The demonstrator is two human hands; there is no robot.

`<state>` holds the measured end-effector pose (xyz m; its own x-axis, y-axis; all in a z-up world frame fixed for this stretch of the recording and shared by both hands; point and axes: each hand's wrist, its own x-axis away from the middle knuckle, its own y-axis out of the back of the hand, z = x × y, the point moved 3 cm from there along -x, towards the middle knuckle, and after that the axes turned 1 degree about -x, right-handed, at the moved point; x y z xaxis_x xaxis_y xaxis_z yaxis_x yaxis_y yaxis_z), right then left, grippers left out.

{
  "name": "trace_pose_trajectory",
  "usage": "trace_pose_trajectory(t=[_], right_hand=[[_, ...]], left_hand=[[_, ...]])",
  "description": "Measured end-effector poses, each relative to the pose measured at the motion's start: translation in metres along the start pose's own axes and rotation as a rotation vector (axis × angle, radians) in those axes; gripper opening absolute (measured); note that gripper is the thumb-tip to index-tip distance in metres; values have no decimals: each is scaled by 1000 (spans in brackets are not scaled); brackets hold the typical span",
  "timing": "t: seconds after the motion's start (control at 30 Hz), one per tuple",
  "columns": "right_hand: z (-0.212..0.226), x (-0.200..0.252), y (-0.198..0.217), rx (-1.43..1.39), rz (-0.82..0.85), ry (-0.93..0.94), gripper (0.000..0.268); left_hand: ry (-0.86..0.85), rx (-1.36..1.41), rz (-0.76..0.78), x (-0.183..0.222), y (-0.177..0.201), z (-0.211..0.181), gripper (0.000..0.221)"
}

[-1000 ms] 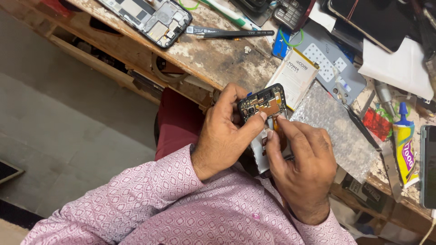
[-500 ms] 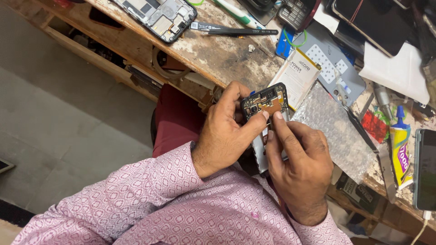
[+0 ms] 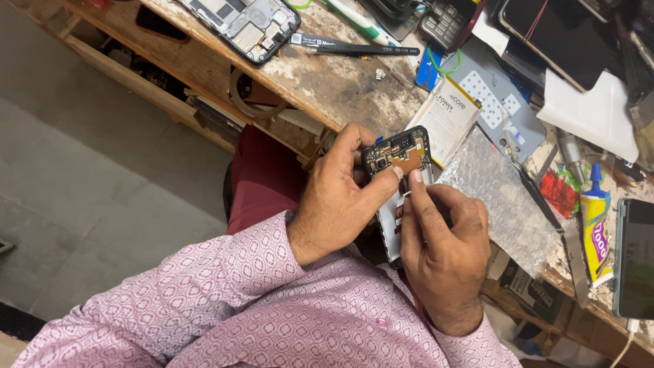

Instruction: The person places internal components including a circuit board and a battery into the housing of a mobile phone by hand.

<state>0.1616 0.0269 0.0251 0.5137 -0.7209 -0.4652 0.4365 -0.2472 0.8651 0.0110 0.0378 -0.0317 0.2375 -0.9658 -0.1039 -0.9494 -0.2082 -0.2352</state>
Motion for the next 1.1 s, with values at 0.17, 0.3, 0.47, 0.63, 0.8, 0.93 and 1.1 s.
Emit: trace_pose_trajectory(t=[0.17, 0.3, 0.47, 0.63, 0.8, 0.93, 1.1], right_hand=[[1, -1, -1, 15, 10, 48, 49], [1, -4, -1, 5, 31, 83, 49], [0, -8, 2, 0, 36, 116, 48], [4, -13, 11, 34, -7, 127, 44], [1, -22, 24, -393, -66, -180, 48], [-14, -32, 18, -908, 21, -512, 64], [4, -20, 27, -380, -179, -46, 38]], left_hand=[[-5, 8, 0, -1, 1, 1, 24], [-9, 50, 23, -3, 3, -3, 22], [18, 20, 23, -2, 4, -7, 22], [13, 67, 47, -3, 8, -6, 22], [-5, 214, 200, -12, 15, -4, 23], [112, 275, 252, -18, 14, 0, 21], [125, 427, 214, -21, 10, 4, 20]])
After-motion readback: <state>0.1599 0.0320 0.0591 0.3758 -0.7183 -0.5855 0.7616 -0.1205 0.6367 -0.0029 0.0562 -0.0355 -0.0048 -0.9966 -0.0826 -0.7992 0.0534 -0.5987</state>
